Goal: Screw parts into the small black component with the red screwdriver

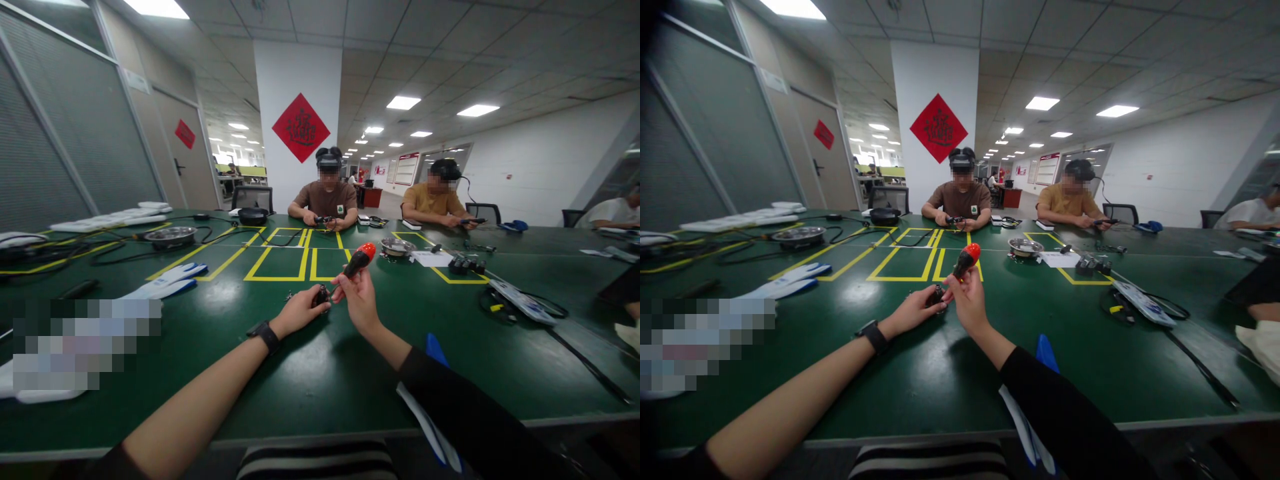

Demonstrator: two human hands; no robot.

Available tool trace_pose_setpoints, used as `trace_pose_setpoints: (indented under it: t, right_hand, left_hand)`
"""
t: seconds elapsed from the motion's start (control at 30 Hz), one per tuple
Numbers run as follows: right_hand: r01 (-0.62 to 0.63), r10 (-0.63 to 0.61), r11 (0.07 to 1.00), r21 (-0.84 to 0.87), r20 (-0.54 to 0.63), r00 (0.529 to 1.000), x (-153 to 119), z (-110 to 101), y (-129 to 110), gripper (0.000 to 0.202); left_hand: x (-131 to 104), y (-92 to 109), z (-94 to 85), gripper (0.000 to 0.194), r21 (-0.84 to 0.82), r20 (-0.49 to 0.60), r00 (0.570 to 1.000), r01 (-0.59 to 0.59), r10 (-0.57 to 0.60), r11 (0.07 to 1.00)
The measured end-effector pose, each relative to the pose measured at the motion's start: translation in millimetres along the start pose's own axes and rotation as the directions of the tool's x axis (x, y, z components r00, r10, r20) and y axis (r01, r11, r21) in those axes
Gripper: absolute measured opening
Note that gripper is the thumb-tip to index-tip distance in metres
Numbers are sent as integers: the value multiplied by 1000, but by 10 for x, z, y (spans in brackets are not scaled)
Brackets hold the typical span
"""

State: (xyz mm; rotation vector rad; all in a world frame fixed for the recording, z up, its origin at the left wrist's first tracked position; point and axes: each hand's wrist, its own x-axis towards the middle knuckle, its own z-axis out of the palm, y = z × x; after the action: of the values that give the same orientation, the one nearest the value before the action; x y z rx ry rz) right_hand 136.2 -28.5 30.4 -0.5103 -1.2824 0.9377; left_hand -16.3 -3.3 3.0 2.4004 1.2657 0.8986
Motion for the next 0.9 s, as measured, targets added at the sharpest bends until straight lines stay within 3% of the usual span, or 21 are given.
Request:
trace_pose_setpoints:
  t: [0.43,0.67,0.9]
  right_hand:
    - [18,-18,999,-40,-2,1000,-6,3,8,27]
    - [29,-29,999,-28,-7,1000,-11,3,-5,25]
    - [36,-36,999,-30,-2,999,2,-18,21,25]
  left_hand:
    - [41,-134,47,35,-197,26,999,26,-21,980]
    - [61,-115,25,30,-317,74,993,106,-86,942]
    - [63,-122,0,28,-377,119,992,86,-43,922]
